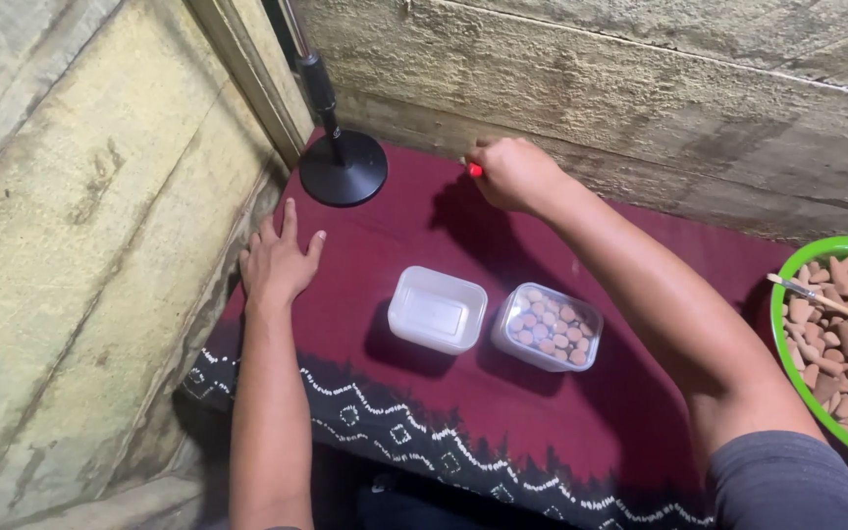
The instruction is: Cleaning a workspace by using a hand brush to sweep a table and wall, and organizing plastic containers.
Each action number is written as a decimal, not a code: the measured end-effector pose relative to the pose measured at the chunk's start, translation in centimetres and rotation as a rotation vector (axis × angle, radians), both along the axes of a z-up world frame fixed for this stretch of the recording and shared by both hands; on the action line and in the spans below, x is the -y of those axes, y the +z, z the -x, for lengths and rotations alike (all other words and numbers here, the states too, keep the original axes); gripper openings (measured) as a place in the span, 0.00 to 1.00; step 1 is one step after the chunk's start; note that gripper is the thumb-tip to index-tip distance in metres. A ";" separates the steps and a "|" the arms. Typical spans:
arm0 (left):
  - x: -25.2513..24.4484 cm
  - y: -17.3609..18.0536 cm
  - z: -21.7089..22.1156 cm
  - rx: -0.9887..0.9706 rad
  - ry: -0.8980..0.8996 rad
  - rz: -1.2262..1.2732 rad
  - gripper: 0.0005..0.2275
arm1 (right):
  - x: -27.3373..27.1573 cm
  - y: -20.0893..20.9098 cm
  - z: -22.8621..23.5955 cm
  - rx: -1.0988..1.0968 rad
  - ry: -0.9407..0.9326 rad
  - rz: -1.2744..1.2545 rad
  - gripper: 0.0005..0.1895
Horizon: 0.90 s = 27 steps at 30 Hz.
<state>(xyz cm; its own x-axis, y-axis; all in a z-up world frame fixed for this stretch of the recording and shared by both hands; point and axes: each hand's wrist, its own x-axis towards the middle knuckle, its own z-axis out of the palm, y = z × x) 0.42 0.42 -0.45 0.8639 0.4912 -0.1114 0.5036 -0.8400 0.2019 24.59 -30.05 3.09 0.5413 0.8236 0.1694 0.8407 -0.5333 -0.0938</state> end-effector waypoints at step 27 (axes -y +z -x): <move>-0.7 -0.7 -0.1 0.000 -0.018 -0.001 0.35 | 8.4 3.3 -0.3 -0.063 -0.139 0.004 0.09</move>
<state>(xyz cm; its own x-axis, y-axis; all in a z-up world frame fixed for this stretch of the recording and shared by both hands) 0.55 1.08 -1.11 0.8728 0.4753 -0.1109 0.4880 -0.8492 0.2016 24.87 -38.49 6.39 0.6593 0.7408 0.1283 0.7515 -0.6444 -0.1413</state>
